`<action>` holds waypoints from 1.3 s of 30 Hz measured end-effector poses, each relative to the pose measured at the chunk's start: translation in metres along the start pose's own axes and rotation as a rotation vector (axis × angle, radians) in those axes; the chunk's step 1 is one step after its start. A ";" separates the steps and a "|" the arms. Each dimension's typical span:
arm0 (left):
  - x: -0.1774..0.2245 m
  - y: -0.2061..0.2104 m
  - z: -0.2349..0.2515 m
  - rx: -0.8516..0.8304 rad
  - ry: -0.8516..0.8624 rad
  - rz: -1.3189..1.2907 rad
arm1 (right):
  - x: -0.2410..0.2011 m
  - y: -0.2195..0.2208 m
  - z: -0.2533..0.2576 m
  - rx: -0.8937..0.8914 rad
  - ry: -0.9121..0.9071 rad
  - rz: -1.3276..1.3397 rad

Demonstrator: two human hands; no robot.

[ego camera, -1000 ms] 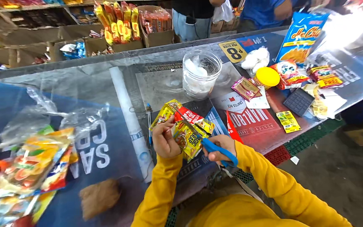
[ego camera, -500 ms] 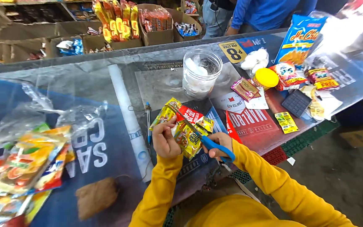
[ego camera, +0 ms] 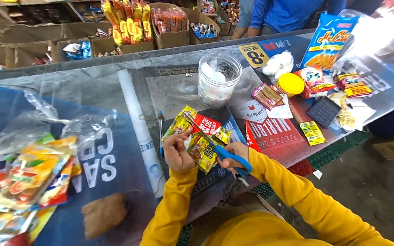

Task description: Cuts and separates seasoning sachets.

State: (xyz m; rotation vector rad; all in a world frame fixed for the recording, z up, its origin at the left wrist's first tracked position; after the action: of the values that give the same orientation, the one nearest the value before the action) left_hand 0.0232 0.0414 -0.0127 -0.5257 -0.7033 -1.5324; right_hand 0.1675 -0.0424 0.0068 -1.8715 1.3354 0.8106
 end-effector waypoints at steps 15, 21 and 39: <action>0.001 0.000 -0.004 0.033 0.052 0.071 | 0.005 -0.006 -0.002 -0.049 -0.048 -0.062; 0.001 0.001 -0.005 0.014 0.083 0.093 | 0.005 -0.016 -0.015 -0.074 -0.045 -0.196; -0.004 -0.007 0.003 0.074 -0.070 -0.006 | 0.017 -0.061 -0.036 0.231 -0.284 -0.337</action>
State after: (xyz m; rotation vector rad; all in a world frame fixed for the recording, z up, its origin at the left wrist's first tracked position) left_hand 0.0166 0.0462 -0.0146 -0.5239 -0.8133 -1.4934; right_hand 0.2339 -0.0667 0.0237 -1.6654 0.8686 0.6834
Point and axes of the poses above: each hand's wrist, its own z-axis towards the middle knuckle, its own y-axis out of the palm, x = y × z, the point moved 7 cm from there along z, towards the middle knuckle, and after that the axes turned 3 degrees about x, right-handed, at the moved point
